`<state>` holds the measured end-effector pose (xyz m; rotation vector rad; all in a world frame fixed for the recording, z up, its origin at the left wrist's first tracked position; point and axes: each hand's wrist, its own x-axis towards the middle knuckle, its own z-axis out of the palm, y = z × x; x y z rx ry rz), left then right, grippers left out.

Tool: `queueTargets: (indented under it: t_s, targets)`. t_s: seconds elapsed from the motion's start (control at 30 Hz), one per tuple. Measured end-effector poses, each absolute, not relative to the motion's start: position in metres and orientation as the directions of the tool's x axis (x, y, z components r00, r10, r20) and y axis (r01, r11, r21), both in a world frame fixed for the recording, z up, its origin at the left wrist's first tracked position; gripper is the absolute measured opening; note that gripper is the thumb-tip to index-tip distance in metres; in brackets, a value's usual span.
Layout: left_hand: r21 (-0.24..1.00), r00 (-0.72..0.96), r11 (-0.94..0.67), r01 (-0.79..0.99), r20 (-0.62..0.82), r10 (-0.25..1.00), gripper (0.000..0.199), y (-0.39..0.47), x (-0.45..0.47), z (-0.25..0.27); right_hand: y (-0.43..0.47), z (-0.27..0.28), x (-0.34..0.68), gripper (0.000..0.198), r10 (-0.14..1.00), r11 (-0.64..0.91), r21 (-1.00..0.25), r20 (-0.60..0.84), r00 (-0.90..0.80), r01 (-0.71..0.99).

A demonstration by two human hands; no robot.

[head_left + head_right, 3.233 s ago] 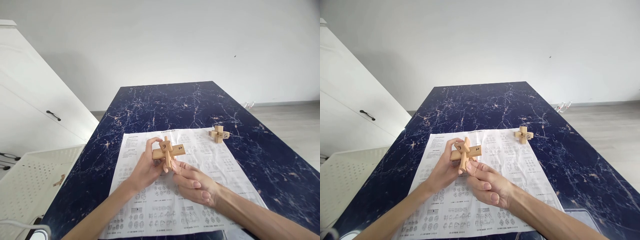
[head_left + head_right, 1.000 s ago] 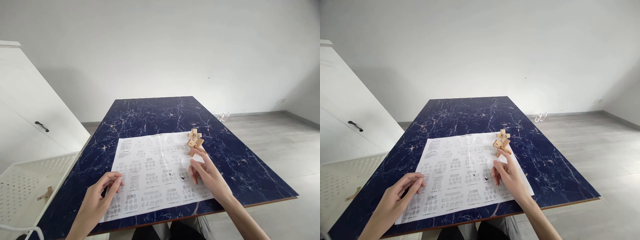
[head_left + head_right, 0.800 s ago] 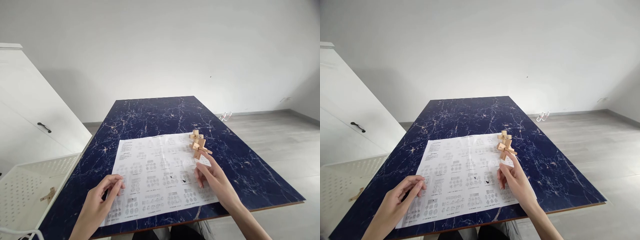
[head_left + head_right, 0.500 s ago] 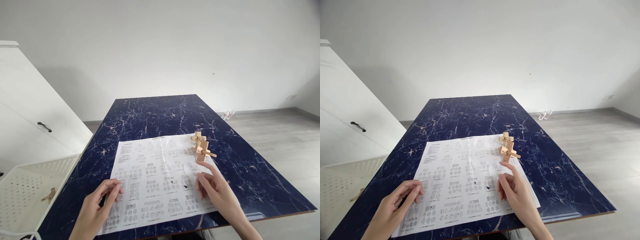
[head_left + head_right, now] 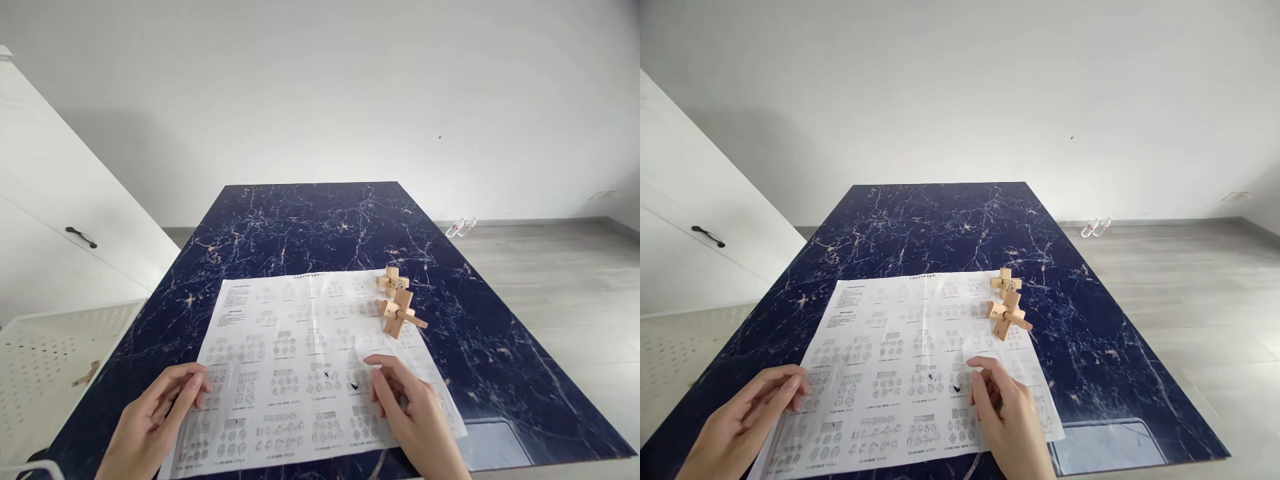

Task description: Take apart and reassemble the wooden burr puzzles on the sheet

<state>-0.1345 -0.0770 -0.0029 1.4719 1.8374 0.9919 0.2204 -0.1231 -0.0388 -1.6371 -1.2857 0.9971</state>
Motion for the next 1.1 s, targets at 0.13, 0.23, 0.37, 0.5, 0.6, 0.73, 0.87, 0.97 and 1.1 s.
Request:
queueTargets:
  t_s: [0.13,0.23,0.37,0.5,0.6,0.73,0.87,0.97,1.1]
  targets:
    - [0.813,-0.169,0.108,0.572,-0.012,0.985,0.042,-0.074,-0.143,-0.005,-0.126,-0.039,0.220,0.047,0.981,-0.149,-0.924,-0.093,0.171,0.352]
    - [0.811,-0.128,0.074,0.580,0.001,0.992,0.040,-0.073,-0.147,-0.007,-0.127,-0.040,0.221,0.048,0.981,-0.141,-0.924,-0.080,0.179,0.357]
    - [0.811,-0.127,0.071,0.580,0.004,0.992,0.043,-0.074,-0.143,-0.003,-0.128,-0.040,0.223,0.048,0.983,-0.136,-0.922,-0.081,0.164,0.362]
    - [0.809,-0.139,0.078,0.583,0.005,0.990,0.044,-0.074,-0.137,0.002,-0.128,-0.040,0.226,0.049,0.987,-0.139,-0.921,-0.100,0.124,0.363]
    - [0.803,-0.143,0.078,0.591,0.009,0.990,0.045,-0.072,-0.136,0.003,-0.127,-0.039,0.227,0.051,0.987,-0.139,-0.921,-0.101,0.123,0.363]
    - [0.805,-0.177,0.096,0.586,0.012,0.984,0.049,-0.069,-0.136,0.001,-0.127,-0.036,0.223,0.051,0.987,-0.120,-0.928,-0.073,0.142,0.353]
    - [0.813,-0.166,0.088,0.575,0.011,0.986,0.048,-0.069,-0.138,-0.001,-0.130,-0.022,0.231,0.047,0.987,-0.107,-0.944,-0.062,0.150,0.313]
    - [0.814,-0.140,0.086,0.575,-0.006,0.990,0.046,-0.069,-0.140,-0.003,-0.121,-0.005,0.263,0.042,0.982,-0.047,-0.939,0.019,0.188,0.341]
    - [0.811,-0.126,0.085,0.578,-0.014,0.992,0.045,-0.071,-0.142,-0.004,-0.074,0.008,0.325,0.042,0.941,-0.004,-0.849,0.176,0.289,0.529]
